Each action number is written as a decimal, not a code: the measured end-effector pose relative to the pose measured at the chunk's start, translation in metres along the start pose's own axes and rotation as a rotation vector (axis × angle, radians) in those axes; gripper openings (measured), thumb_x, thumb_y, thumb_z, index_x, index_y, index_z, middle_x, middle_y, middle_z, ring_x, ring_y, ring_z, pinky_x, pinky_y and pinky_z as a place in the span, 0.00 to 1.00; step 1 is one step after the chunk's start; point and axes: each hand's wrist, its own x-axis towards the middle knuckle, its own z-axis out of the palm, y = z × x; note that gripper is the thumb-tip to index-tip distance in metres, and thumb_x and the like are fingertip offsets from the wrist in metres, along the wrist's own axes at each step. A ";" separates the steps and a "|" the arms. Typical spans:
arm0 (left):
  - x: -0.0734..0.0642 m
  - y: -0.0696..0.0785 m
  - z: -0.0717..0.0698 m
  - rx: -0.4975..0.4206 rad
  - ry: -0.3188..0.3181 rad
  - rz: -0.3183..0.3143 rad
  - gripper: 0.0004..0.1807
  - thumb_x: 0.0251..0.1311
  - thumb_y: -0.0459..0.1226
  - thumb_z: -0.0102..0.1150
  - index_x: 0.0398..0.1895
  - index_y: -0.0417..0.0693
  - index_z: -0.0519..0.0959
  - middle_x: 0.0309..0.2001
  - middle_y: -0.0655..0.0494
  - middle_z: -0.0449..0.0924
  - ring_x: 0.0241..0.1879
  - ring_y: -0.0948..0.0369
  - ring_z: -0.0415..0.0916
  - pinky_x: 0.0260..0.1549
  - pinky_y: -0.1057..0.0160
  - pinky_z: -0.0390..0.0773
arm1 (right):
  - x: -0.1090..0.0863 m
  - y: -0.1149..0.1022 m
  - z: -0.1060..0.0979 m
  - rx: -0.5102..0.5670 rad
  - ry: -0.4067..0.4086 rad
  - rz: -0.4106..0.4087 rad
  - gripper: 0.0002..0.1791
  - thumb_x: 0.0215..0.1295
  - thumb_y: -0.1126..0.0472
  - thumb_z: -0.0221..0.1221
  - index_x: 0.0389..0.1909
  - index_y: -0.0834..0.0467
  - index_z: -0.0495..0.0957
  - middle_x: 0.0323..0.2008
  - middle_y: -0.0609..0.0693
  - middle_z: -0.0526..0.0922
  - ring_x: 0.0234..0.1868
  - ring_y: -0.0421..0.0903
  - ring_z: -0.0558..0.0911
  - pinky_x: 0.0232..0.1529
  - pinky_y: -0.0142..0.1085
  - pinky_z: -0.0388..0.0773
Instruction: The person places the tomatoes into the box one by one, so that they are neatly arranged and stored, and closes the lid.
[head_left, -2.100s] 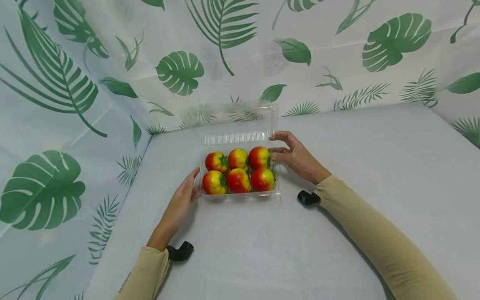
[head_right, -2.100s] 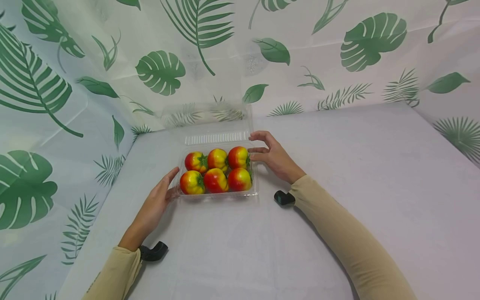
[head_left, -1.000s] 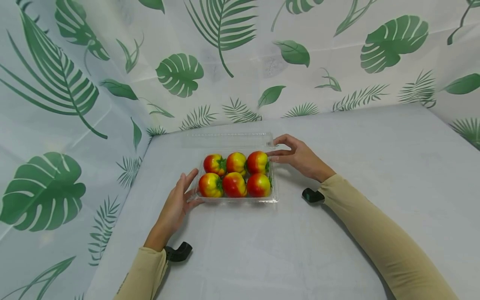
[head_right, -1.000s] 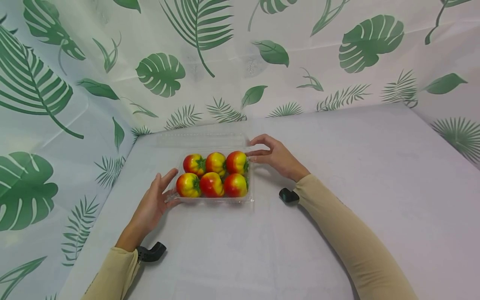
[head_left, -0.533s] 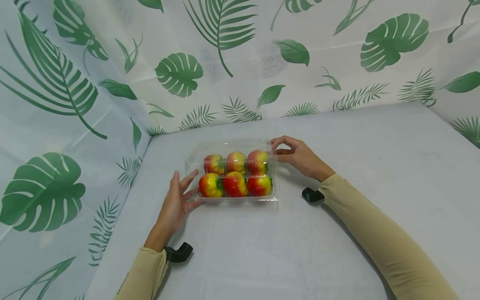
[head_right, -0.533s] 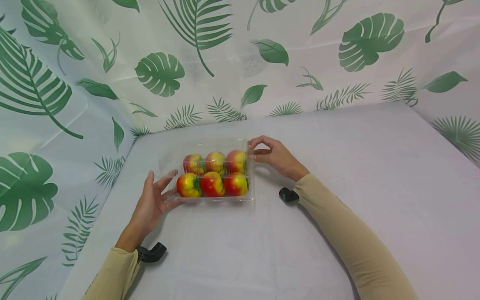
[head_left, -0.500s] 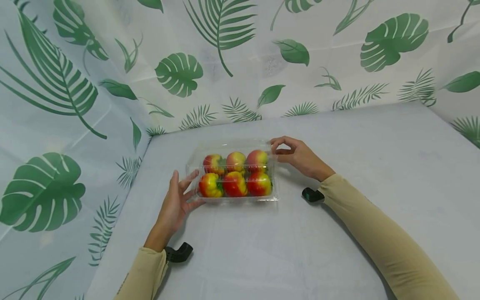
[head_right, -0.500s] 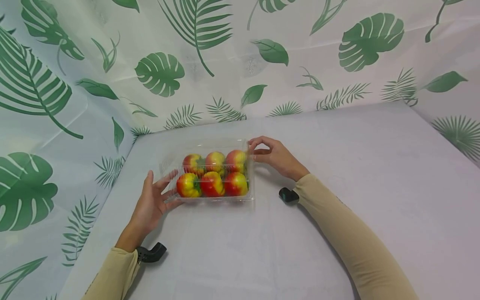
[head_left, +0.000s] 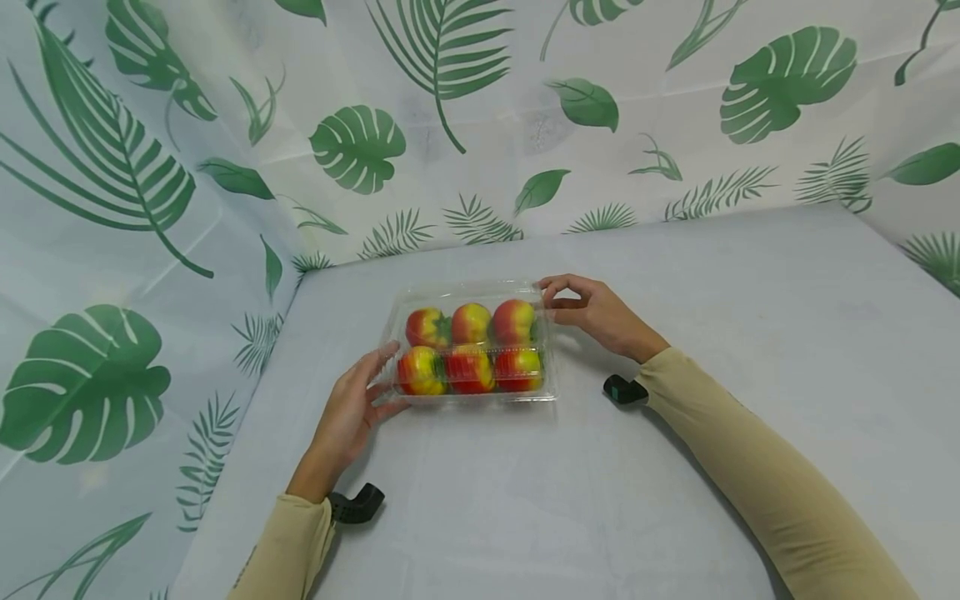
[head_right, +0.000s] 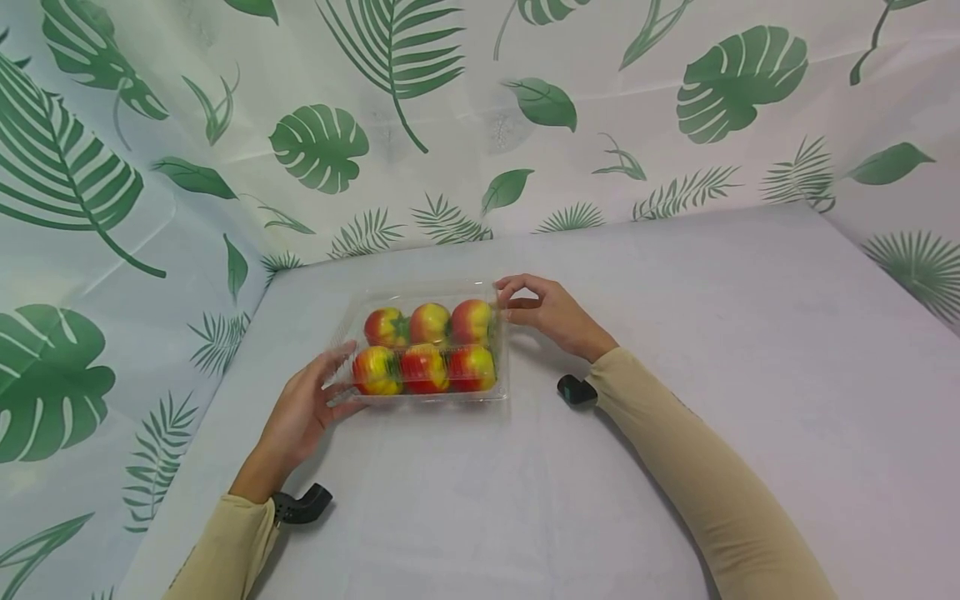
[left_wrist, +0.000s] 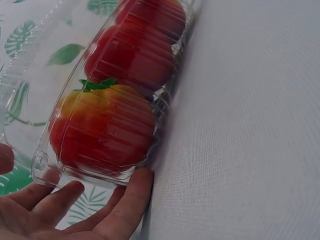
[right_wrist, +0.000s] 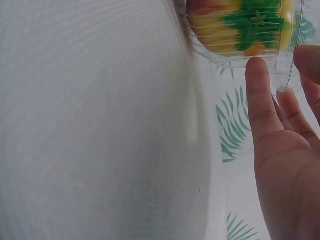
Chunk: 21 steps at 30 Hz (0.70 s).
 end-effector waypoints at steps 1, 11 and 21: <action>0.000 0.000 0.000 0.006 -0.004 0.002 0.32 0.87 0.51 0.43 0.81 0.40 0.65 0.80 0.51 0.58 0.61 0.52 0.75 0.56 0.53 0.85 | 0.000 0.000 0.000 0.002 -0.001 -0.003 0.08 0.76 0.68 0.59 0.51 0.65 0.76 0.75 0.57 0.70 0.71 0.63 0.75 0.73 0.56 0.69; 0.000 0.000 0.001 0.016 0.015 0.007 0.23 0.87 0.43 0.42 0.74 0.38 0.64 0.79 0.52 0.64 0.61 0.55 0.77 0.53 0.54 0.86 | 0.002 0.005 -0.001 -0.004 -0.003 -0.018 0.08 0.77 0.66 0.60 0.52 0.64 0.77 0.75 0.55 0.71 0.70 0.61 0.76 0.72 0.55 0.71; -0.001 0.001 0.002 0.018 0.067 -0.025 0.18 0.85 0.37 0.43 0.70 0.40 0.60 0.69 0.40 0.67 0.58 0.56 0.78 0.51 0.54 0.87 | 0.002 0.005 -0.001 0.002 -0.008 0.002 0.12 0.77 0.65 0.61 0.57 0.65 0.77 0.72 0.58 0.73 0.68 0.61 0.78 0.69 0.50 0.76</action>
